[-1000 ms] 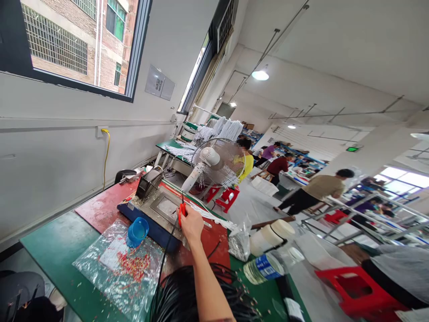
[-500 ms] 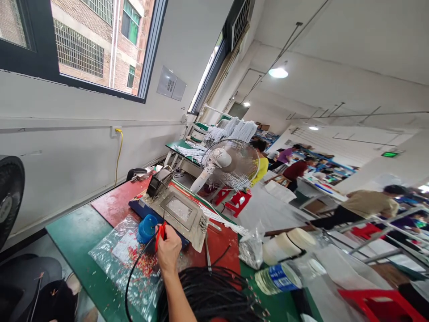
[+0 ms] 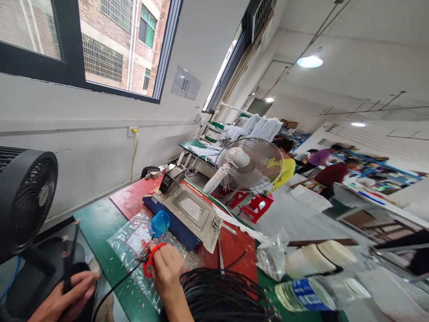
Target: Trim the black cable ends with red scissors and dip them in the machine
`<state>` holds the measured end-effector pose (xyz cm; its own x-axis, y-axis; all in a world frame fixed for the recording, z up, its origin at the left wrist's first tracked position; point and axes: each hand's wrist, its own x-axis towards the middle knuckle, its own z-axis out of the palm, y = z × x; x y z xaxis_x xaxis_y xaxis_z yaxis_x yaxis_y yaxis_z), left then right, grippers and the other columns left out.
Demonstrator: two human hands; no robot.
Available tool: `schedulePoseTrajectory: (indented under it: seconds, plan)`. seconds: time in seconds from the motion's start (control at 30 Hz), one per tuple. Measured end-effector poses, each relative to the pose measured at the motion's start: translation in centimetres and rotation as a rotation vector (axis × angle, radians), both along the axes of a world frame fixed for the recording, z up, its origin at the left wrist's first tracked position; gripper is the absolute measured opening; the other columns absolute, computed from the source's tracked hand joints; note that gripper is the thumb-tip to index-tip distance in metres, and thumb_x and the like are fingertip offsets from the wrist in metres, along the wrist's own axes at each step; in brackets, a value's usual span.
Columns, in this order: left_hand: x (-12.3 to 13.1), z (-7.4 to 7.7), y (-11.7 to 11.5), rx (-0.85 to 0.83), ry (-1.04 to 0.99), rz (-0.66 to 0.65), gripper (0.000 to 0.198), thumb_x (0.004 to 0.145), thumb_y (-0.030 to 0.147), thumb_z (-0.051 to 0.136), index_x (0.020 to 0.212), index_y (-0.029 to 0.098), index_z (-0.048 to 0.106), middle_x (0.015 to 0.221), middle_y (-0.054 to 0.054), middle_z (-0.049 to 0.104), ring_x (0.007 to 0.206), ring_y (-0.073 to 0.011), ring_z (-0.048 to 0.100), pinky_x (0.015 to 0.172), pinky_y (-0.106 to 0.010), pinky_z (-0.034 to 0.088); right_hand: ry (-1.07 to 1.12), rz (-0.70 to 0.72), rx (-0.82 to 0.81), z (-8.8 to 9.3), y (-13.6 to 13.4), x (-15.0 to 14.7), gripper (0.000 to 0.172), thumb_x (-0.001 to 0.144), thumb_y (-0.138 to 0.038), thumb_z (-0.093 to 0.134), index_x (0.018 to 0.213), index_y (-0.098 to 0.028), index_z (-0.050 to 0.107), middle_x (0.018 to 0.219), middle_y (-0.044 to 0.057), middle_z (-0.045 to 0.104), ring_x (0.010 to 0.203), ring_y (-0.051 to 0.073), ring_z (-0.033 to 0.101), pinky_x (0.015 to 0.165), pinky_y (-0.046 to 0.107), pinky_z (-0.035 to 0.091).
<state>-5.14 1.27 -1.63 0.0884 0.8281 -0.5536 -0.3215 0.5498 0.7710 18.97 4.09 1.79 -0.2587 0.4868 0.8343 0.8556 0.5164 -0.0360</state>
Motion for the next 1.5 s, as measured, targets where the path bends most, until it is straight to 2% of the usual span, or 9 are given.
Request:
schedulePoseTrajectory:
  seconds: [0.1, 0.17, 0.27, 0.53, 0.73, 0.87, 1.0, 1.23, 1.5]
  plan:
    - [2.0, 3.4, 0.7, 0.122, 0.113, -0.211, 0.052, 0.066, 0.057, 0.066, 0.083, 0.008, 0.063, 0.055, 0.002, 0.037, 0.047, -0.0038, 0.019, 0.043, -0.019, 0.008, -0.123, 0.102, -0.037, 0.5, -2.0, -1.3, 0.014, 0.084, -0.008, 0.05, 0.095, -0.008, 0.058, 0.064, 0.004, 0.054, 0.06, 0.013, 0.045, 0.054, 0.029, 0.024]
    - [3.0, 4.3, 1.0, 0.138, 0.106, -0.349, 0.055, 0.071, 0.06, 0.059, 0.086, 0.007, 0.063, 0.051, 0.004, 0.029, 0.046, -0.0047, 0.016, 0.044, -0.022, 0.005, -0.186, 0.167, -0.059, 0.7, -3.1, -1.9, 0.014, 0.085, -0.007, 0.047, 0.093, -0.008, 0.059, 0.066, 0.005, 0.055, 0.06, 0.013, 0.048, 0.054, 0.029, 0.026]
    - [4.0, 4.1, 1.1, 0.129, 0.075, -0.436, 0.057, 0.07, 0.062, 0.058, 0.085, 0.007, 0.061, 0.049, 0.004, 0.03, 0.044, -0.005, 0.015, 0.044, -0.024, 0.004, -0.244, 0.246, -0.081, 0.7, -4.2, -2.5, 0.022, 0.089, -0.01, 0.038, 0.091, -0.007, 0.06, 0.064, 0.005, 0.055, 0.059, 0.013, 0.05, 0.054, 0.029, 0.03]
    - [5.4, 2.8, 0.5, 0.036, -0.146, -0.343, 0.045, 0.067, 0.049, 0.069, 0.081, 0.009, 0.052, 0.05, 0.006, 0.028, 0.046, -0.0044, 0.015, 0.045, -0.022, 0.004, -0.261, 0.32, -0.117, 0.2, -5.0, -3.0, 0.025, 0.089, -0.008, 0.036, 0.091, -0.005, 0.061, 0.068, 0.006, 0.058, 0.058, 0.013, 0.05, 0.053, 0.029, 0.032]
    - [5.4, 3.5, 0.6, 0.058, -0.105, -0.235, 0.053, 0.056, 0.051, 0.076, 0.076, 0.009, 0.051, 0.052, 0.007, 0.028, 0.047, -0.0037, 0.015, 0.045, -0.021, 0.007, 0.276, 0.268, -0.233, -2.4, -5.8, -4.3, 0.014, 0.085, -0.013, 0.047, 0.091, -0.012, 0.059, 0.067, 0.004, 0.056, 0.059, 0.013, 0.049, 0.053, 0.025, 0.033]
    - [5.3, 3.3, 0.7, 0.105, -0.035, -0.184, 0.055, 0.055, 0.052, 0.076, 0.079, 0.007, 0.055, 0.064, 0.0, 0.046, 0.055, -0.0066, 0.033, 0.051, -0.02, 0.022, 0.795, 0.092, -0.751, -4.5, -6.6, -4.8, 0.017, 0.084, -0.03, 0.054, 0.077, -0.016, 0.06, 0.065, 0.001, 0.054, 0.059, 0.01, 0.048, 0.056, 0.021, 0.037]
    - [5.1, 2.4, 0.6, 0.185, 0.103, -0.22, 0.054, 0.062, 0.055, 0.069, 0.082, 0.007, 0.055, 0.061, 0.002, 0.041, 0.053, -0.0068, 0.027, 0.05, -0.023, 0.019, 0.941, 0.101, -1.121, -4.8, -6.2, -4.4, 0.039, 0.079, -0.052, 0.052, 0.073, -0.014, 0.058, 0.06, 0.001, 0.047, 0.055, 0.01, 0.039, 0.051, 0.02, 0.03]
    - [4.8, 0.2, 0.4, 0.193, 0.088, -0.317, 0.053, 0.062, 0.054, 0.07, 0.084, 0.007, 0.057, 0.058, 0.004, 0.035, 0.052, -0.0067, 0.025, 0.05, -0.023, 0.015, 1.192, -0.009, -1.166, -2.6, -5.2, -4.6, 0.045, 0.068, -0.055, 0.058, 0.078, -0.011, 0.058, 0.064, 0.002, 0.047, 0.059, 0.011, 0.037, 0.055, 0.021, 0.031]
    - [5.1, 0.6, 0.5, 0.226, 0.114, -0.354, 0.046, 0.062, 0.051, 0.072, 0.078, 0.01, 0.06, 0.065, 0.0, 0.049, 0.059, -0.0087, 0.035, 0.057, -0.022, 0.027, 1.04, -0.052, -1.03, -2.0, -5.2, -4.1, 0.035, 0.075, -0.045, 0.058, 0.085, -0.012, 0.062, 0.075, 0.004, 0.056, 0.068, 0.014, 0.045, 0.062, 0.022, 0.035]
